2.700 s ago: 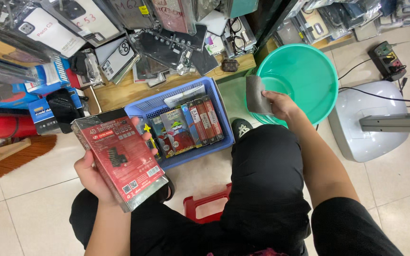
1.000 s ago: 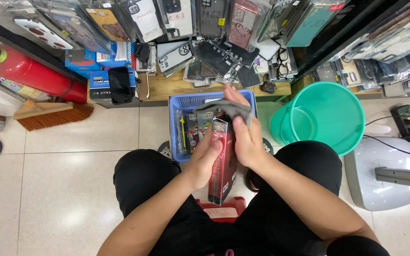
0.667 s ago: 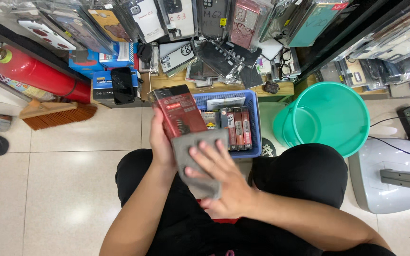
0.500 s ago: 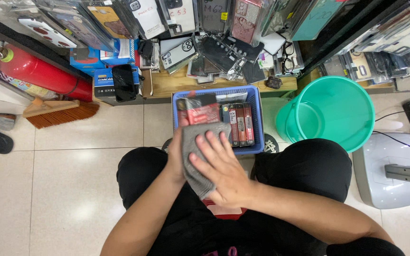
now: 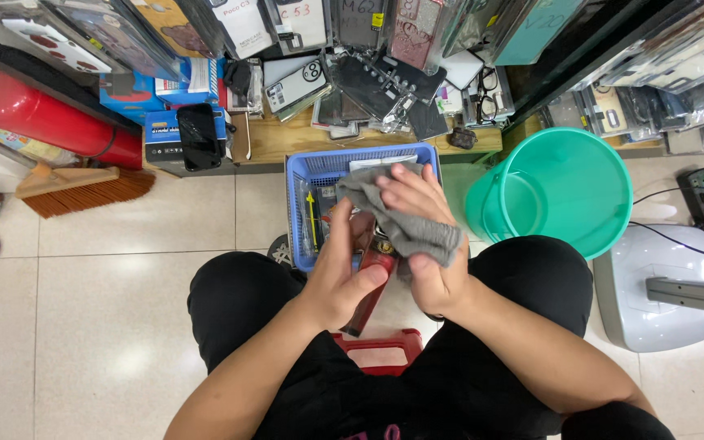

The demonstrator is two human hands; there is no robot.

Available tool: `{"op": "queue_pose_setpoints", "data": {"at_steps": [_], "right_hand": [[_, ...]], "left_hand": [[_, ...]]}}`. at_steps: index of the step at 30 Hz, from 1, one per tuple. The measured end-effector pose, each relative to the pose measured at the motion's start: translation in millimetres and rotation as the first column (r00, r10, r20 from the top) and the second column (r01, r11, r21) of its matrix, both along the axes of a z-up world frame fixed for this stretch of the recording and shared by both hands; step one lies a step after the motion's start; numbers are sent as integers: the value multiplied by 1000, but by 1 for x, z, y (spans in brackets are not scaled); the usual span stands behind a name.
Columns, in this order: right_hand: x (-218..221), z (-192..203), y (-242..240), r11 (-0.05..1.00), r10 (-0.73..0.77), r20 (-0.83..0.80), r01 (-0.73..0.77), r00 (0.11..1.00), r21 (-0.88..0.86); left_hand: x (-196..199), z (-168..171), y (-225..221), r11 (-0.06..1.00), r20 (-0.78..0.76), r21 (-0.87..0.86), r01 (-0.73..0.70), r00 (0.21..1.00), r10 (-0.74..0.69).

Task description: The person sits on a low stool and cleans several small product boxes using a grey cloth. They pick up each box from a blue basket, wipe all sides, and place them into a cardboard box on the floor. The person also handles a white plastic bag and a grey cloth during the process.

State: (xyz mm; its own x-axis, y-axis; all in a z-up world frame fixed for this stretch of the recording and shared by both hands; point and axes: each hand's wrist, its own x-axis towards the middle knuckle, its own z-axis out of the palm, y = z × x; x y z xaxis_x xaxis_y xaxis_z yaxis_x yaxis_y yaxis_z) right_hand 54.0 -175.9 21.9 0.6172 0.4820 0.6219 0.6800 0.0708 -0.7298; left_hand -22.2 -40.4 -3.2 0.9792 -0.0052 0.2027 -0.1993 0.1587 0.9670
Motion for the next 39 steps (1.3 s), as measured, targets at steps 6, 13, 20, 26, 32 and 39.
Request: {"op": "queue_pose_setpoints", "data": {"at_steps": [6,13,20,26,32,39], "right_hand": [[-11,-3,-9,990,100,-11,-98,995,97],[4,12,-8,999,-39,57,38,998,25],[-24,15,-23,999,42,156,-40,987,-17],[-3,6,-20,1000,24,148,-22,989,-13],[15,1,-4,970,-126,-260,174,957,169],[-4,1,-16,968,-145,59,130,988,215]], "left_hand": [[-2,3,-1,999,134,24,-35,990,31],[-5,-7,-2,1000,227,17,-9,974,5],[-12,-8,6,987,287,163,-4,957,-44],[-11,-15,0,998,355,56,35,933,-53],[-2,4,1,991,377,102,-81,926,37],[-2,10,15,939,334,249,-238,931,147]]}}
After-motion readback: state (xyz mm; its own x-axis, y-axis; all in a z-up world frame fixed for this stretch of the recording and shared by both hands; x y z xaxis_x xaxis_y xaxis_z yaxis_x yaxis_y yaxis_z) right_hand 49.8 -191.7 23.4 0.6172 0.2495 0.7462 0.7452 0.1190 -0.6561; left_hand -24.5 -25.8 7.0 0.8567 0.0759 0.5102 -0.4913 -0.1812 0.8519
